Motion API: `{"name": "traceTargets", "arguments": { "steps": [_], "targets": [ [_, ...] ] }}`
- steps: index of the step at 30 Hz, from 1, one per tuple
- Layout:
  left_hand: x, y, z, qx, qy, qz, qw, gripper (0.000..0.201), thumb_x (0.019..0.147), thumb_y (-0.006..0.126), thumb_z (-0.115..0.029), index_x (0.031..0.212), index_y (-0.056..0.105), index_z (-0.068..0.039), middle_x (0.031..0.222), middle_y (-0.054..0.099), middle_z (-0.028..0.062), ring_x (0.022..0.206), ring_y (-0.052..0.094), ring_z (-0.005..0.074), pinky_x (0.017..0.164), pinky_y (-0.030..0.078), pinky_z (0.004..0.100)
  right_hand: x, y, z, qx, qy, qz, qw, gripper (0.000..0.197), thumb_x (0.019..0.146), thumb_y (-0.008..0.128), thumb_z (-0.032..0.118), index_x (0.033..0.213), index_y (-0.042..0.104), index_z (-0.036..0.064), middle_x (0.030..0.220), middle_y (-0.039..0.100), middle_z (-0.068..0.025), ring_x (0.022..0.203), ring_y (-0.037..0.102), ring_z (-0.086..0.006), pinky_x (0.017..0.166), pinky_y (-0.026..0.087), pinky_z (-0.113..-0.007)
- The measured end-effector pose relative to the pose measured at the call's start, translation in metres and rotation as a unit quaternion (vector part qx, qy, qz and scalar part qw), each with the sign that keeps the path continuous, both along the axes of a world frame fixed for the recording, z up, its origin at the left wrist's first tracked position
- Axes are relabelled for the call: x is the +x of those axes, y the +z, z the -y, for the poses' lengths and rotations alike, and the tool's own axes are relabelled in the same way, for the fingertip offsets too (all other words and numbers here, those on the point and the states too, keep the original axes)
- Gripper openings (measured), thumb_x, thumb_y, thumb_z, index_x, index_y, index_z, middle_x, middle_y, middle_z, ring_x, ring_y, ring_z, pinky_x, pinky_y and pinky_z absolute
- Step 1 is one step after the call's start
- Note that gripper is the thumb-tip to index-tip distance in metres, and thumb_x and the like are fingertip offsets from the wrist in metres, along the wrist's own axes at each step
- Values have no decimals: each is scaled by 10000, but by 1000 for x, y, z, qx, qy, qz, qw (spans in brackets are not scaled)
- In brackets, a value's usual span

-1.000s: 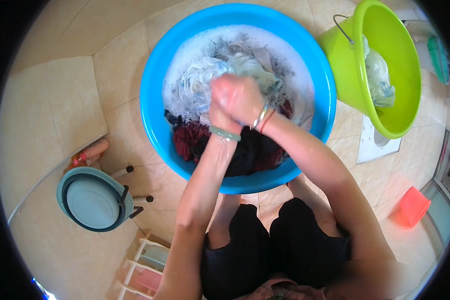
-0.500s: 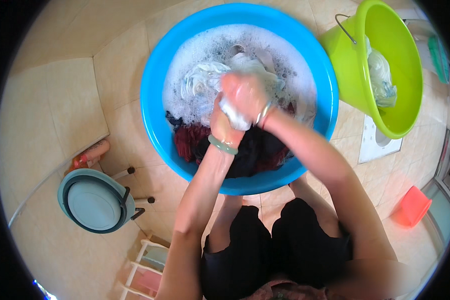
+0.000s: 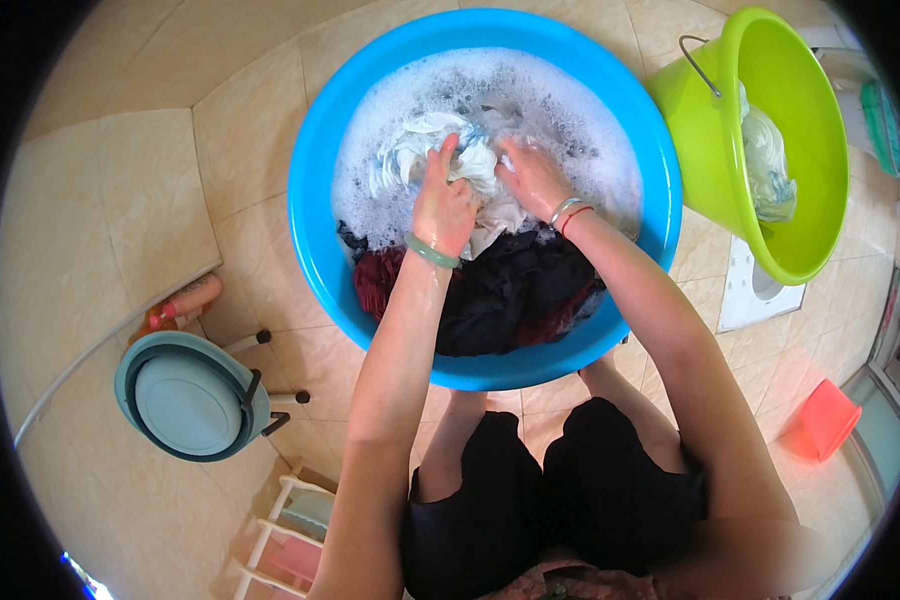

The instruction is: The person hand washes clothes in a blue basin filled with soapy water. They scrub and wring various garments, including a white cloth and dark-colored items, then transfer the washed white cloth into a green bucket.

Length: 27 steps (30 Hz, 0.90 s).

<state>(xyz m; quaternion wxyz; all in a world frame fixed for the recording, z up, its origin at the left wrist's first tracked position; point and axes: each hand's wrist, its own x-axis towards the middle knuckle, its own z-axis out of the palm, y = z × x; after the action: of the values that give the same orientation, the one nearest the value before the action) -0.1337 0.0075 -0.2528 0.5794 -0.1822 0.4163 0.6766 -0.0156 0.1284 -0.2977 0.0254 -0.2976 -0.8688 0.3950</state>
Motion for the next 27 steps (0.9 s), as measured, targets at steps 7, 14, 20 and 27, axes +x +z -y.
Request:
{"name": "traceTargets", "arguments": {
  "steps": [7, 14, 20, 27],
  "targets": [
    [0, -7, 2, -15, -6, -52, 999, 384, 1011, 470, -309, 1391, 474, -252, 1053, 614, 75, 895, 596, 179, 832, 491, 384, -3, 67, 36, -54, -66, -245, 966, 198, 777, 707, 164, 931, 622, 73, 942, 578, -134, 875, 597, -344, 766, 489, -408],
    [10, -10, 18, 331, -7, 173, 928, 351, 1003, 458, -443, 1054, 584, -120, 993, 627, 73, 668, 439, 140, 575, 376, 273, -18, 123, 88, 81, 83, -275, 954, 196, 780, 733, 176, 699, 580, 84, 767, 527, -29, 703, 583, -247, 695, 507, -343],
    [27, -55, 20, 170, 84, 20, 982, 302, 1022, 419, -369, 1141, 602, -161, 914, 571, -16, 872, 543, 119, 777, 453, 271, -33, 101, 70, 124, 16, -295, 947, 230, 809, 678, 204, 641, 557, 105, 663, 543, -31, 546, 584, -240, 499, 476, -366],
    [44, -10, -4, 167, 191, 49, 966, 347, 1018, 420, -366, 1145, 578, -84, 1025, 639, 60, 918, 607, 197, 830, 498, 354, -28, 65, 40, 170, 0, -233, 957, 192, 853, 627, 176, 698, 569, 80, 708, 573, -84, 574, 615, -286, 512, 507, -393]
  ]
}}
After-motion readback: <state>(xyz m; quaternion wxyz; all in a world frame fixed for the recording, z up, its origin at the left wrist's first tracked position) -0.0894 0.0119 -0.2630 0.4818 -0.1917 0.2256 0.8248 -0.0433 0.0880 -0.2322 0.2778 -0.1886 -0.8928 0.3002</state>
